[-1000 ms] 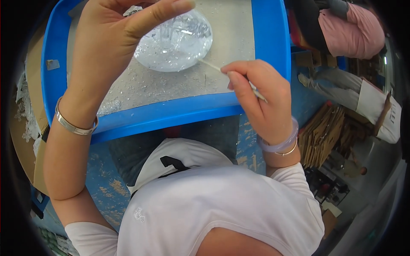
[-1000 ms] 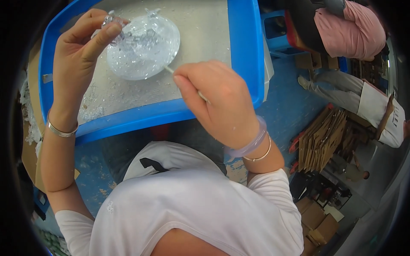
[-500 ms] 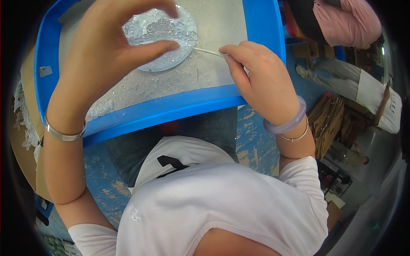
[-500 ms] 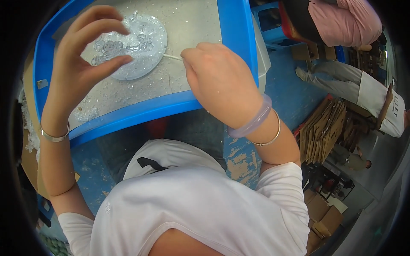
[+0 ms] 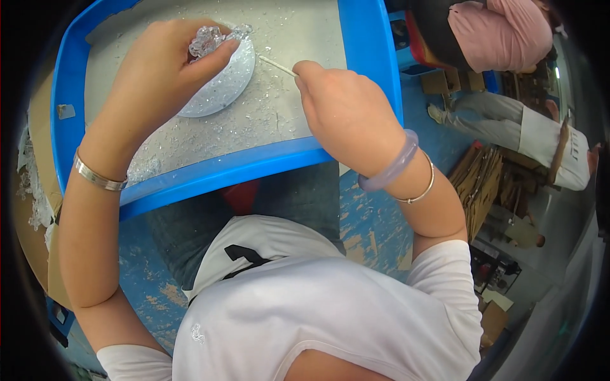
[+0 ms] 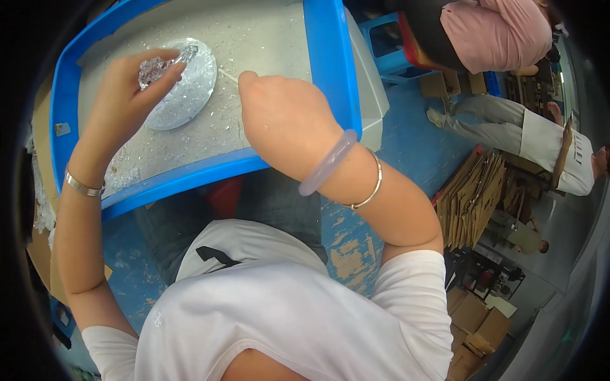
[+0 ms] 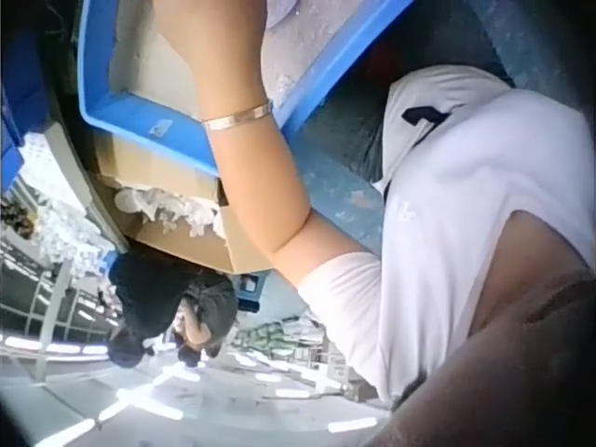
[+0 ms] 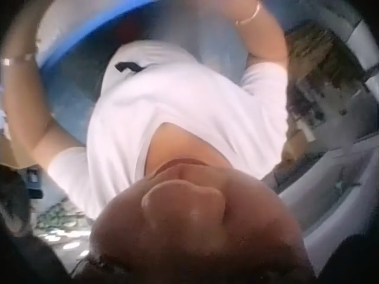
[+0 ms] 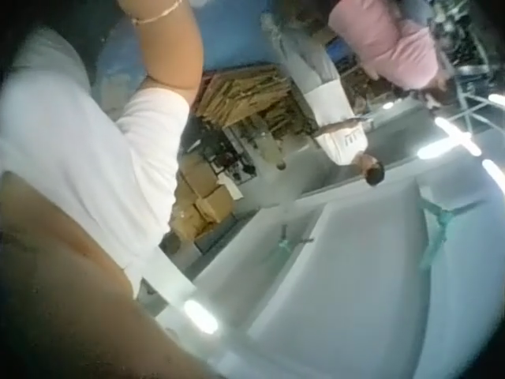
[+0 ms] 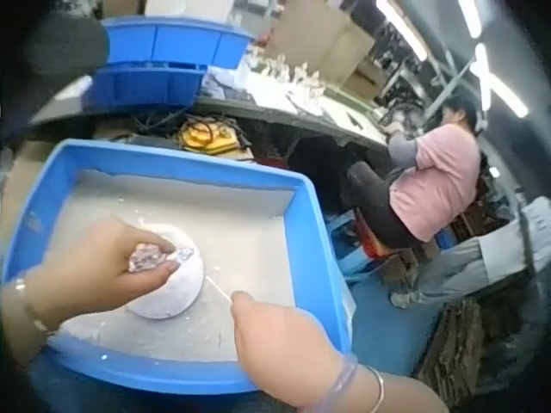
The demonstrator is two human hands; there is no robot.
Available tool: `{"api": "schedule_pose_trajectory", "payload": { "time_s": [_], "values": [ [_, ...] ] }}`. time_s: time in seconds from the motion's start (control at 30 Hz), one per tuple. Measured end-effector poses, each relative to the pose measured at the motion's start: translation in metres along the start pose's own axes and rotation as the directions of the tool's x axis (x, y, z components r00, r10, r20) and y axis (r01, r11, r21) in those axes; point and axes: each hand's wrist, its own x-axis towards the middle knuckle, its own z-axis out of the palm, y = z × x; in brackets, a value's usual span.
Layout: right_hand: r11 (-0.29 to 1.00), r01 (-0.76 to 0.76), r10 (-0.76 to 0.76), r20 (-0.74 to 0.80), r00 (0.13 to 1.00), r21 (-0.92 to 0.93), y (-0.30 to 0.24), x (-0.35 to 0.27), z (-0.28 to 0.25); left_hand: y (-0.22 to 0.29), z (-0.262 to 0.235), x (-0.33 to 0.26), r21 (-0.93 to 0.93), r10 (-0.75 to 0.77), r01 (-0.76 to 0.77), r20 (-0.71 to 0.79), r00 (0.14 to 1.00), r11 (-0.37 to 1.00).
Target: Cleaning and assembling decorative clear plastic lighting components at a factory workbench.
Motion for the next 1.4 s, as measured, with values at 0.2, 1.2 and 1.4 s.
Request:
{"api": "schedule_pose_trajectory", "payload": {
  "time_s": [0.2,1.2,1.4],
  "values": [
    [0.997,-0.041,0.039,0.034,0.999,0.072,0.009,0.012,0.006,0.001,0.004,0.002,0.017,-0.004,0.004,-0.028,1.0,1.0],
    [0.981,-0.059,0.024,0.188,0.982,0.184,0.0,0.019,0.018,0.008,0.004,0.004,-0.061,-0.017,0.018,0.021,1.0,0.998],
    [0.982,-0.04,0.011,0.157,0.988,0.182,-0.003,0.034,0.026,0.009,0.009,0.008,-0.042,-0.036,0.036,0.013,0.999,0.998]
  ]
}}
